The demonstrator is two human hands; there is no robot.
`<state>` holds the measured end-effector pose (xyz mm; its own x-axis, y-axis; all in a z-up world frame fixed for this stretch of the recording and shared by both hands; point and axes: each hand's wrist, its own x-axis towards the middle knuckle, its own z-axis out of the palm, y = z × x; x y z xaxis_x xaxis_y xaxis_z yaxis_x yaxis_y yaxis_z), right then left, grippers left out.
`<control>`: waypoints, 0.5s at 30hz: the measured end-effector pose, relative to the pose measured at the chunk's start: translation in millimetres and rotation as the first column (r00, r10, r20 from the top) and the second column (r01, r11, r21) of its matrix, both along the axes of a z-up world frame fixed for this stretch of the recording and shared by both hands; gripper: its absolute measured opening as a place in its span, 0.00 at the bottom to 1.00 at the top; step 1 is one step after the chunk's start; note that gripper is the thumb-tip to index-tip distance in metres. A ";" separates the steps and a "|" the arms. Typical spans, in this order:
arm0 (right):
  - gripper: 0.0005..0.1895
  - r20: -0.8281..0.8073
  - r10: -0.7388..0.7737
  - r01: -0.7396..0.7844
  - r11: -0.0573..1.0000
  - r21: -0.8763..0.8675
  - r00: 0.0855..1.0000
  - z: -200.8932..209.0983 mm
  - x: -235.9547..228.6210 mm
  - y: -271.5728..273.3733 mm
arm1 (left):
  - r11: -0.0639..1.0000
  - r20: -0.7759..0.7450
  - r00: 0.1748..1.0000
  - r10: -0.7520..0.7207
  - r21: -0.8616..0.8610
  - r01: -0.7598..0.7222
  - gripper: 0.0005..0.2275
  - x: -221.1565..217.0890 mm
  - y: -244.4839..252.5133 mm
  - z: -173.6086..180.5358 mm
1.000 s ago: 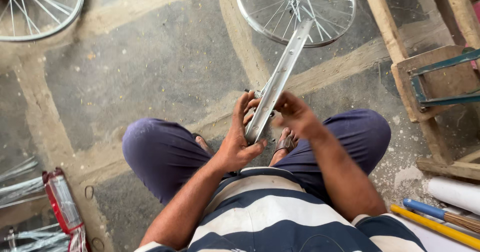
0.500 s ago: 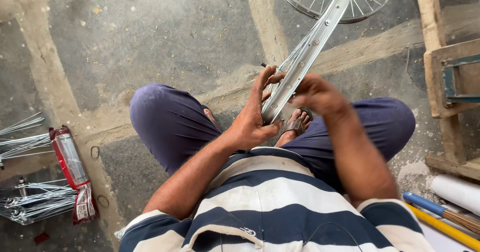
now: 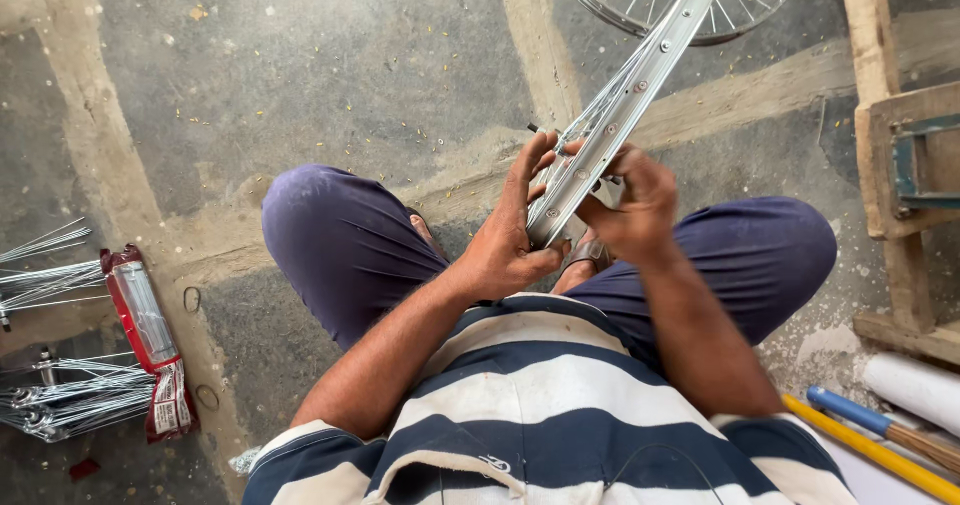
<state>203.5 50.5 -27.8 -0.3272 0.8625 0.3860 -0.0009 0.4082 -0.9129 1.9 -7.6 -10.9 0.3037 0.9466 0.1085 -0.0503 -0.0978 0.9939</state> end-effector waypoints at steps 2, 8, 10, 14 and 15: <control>0.16 -0.255 0.170 -0.236 0.938 -0.255 0.952 -12.4 23.3 1.6 | 1.000 -0.013 1.000 -0.021 -0.019 0.021 0.51 0.3 -1.1 -1.9; 0.24 -0.506 0.415 -0.648 0.583 -0.490 0.756 -12.1 46.4 47.1 | 0.996 -0.073 0.995 -0.074 0.050 0.078 0.49 9.4 0.2 10.9; 0.24 -0.478 0.527 -0.709 0.466 -0.529 0.703 2.2 39.3 47.1 | 0.996 -0.076 0.994 -0.074 0.042 0.077 0.49 10.8 -2.5 13.1; 0.22 0.158 0.015 -0.003 0.997 -0.076 0.987 14.7 2.2 10.9 | 0.999 -0.084 0.996 -0.030 0.042 0.034 0.50 5.6 2.3 11.5; 0.20 0.225 -0.216 0.179 0.969 0.171 0.950 12.9 -2.9 2.8 | 0.999 -0.088 0.996 -0.027 0.042 0.030 0.50 4.8 1.1 9.9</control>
<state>200.6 53.3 -14.9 -0.2547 0.8593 0.4436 0.3054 0.5067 -0.8063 6.7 -6.5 -1.0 0.3407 0.9323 0.1214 0.0332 -0.1409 0.9895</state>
